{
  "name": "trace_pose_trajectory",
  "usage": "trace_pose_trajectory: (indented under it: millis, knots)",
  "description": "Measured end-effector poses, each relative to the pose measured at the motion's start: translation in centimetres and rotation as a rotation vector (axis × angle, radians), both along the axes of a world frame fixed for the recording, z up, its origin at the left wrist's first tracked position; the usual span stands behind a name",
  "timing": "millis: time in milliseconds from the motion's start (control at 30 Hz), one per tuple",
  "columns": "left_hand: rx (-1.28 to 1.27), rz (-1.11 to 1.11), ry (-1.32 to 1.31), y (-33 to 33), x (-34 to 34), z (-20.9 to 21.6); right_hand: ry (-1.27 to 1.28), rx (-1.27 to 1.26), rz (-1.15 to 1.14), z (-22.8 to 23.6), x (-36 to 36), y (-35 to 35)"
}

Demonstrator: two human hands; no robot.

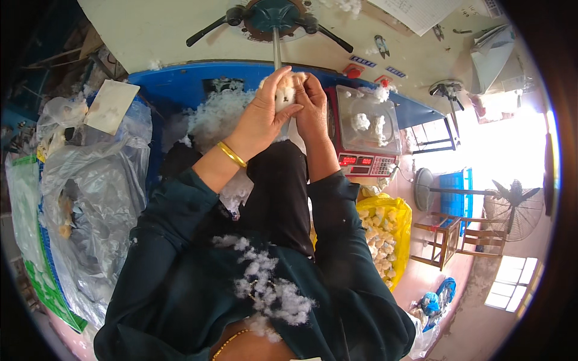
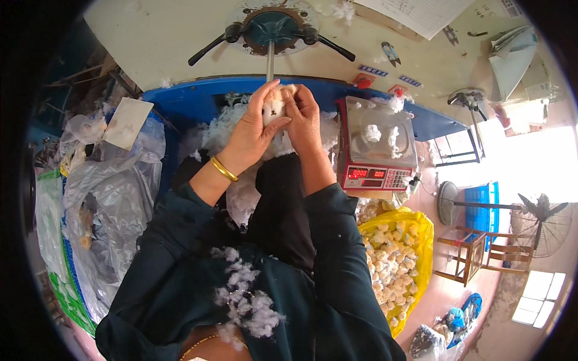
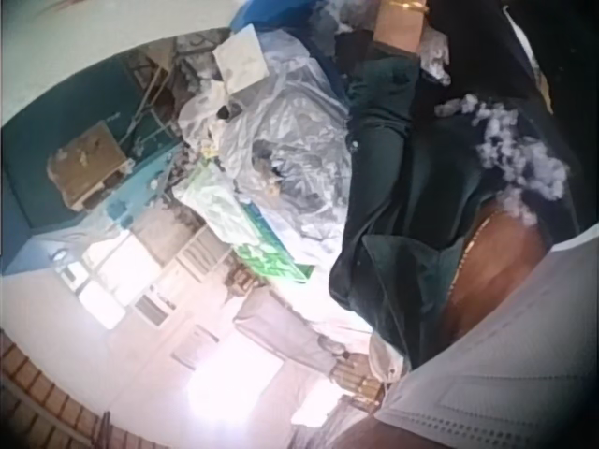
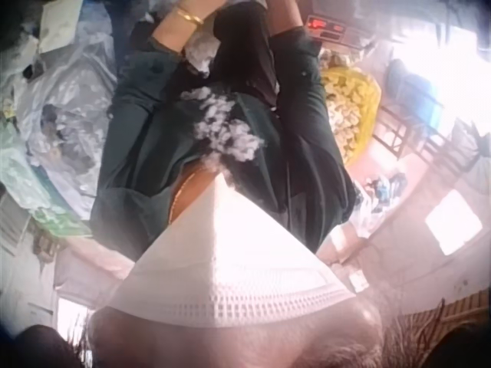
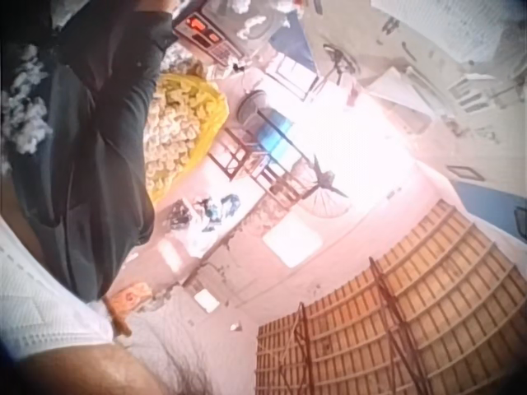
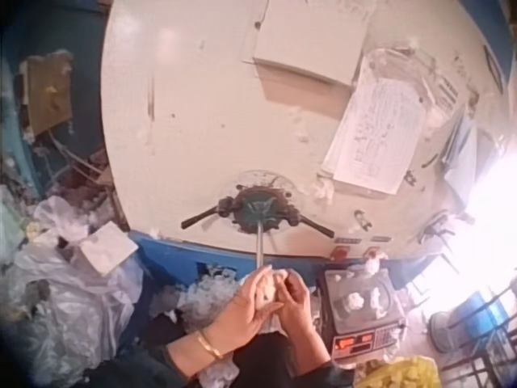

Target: The person sits on the floor and repeatedly stuffs small white plush toys with cotton batting. They pick up each toy, insert cotton into the opening, and place the stuffed toy into a yellow bag. The process is repeated continuously.

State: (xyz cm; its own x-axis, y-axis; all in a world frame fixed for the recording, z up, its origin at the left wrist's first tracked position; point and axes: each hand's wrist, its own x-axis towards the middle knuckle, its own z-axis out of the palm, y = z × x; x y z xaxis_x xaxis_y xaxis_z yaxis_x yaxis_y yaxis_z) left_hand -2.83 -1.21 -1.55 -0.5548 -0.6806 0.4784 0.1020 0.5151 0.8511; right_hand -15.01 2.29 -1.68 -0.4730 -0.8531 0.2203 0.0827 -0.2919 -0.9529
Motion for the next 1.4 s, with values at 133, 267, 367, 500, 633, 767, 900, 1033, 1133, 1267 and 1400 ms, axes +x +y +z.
trace_pose_trajectory:
  millis: [133, 267, 367, 500, 633, 767, 900, 1033, 1133, 1267, 1400]
  knots:
    - [-0.023, 0.003, 0.027, -0.6, 1.9, -0.1, 0.235, -0.008, -0.175, -0.5, 2.0, -0.3]
    - [0.141, -0.116, -0.009, -0.9, 3.5, 1.3, 0.243, 0.032, -0.27, 0.8, 4.6, 0.3]
    - [-0.031, -0.052, -0.022, -0.3, 2.4, 0.4, 0.188, 0.005, -0.196, 0.6, 3.1, 0.4]
    - [-0.037, -0.017, 0.006, 1.3, -0.7, 0.4, 0.034, 0.145, 0.068, 1.2, -1.3, 1.6]
    - [0.044, -0.097, -0.028, 1.1, 0.8, 1.1, 0.18, 0.217, 0.143, 2.2, -1.0, 3.2]
    - [0.253, -0.217, -0.054, 0.4, 4.4, 0.8, 0.546, 0.183, 0.053, 1.6, 2.8, 3.4]
    - [0.173, -0.192, -0.143, -0.1, 5.2, 1.4, 0.707, 0.166, -0.107, 2.7, 4.9, 3.3]
    - [-0.12, -0.054, -0.074, 0.1, 1.8, 2.0, 0.426, 0.255, -0.015, 4.1, 1.6, 1.9]
    - [0.187, -0.142, -0.036, -1.5, 0.1, 2.2, 0.247, 0.281, 0.093, 5.0, 0.4, 0.1]
    - [-0.054, -0.028, -0.049, -0.1, 0.9, 1.2, 0.464, 0.248, 0.04, 3.6, 0.6, 1.4]
    - [-0.039, -0.023, -0.029, 1.2, 2.4, 0.4, 0.463, 0.191, 0.019, 3.0, 2.7, 3.1]
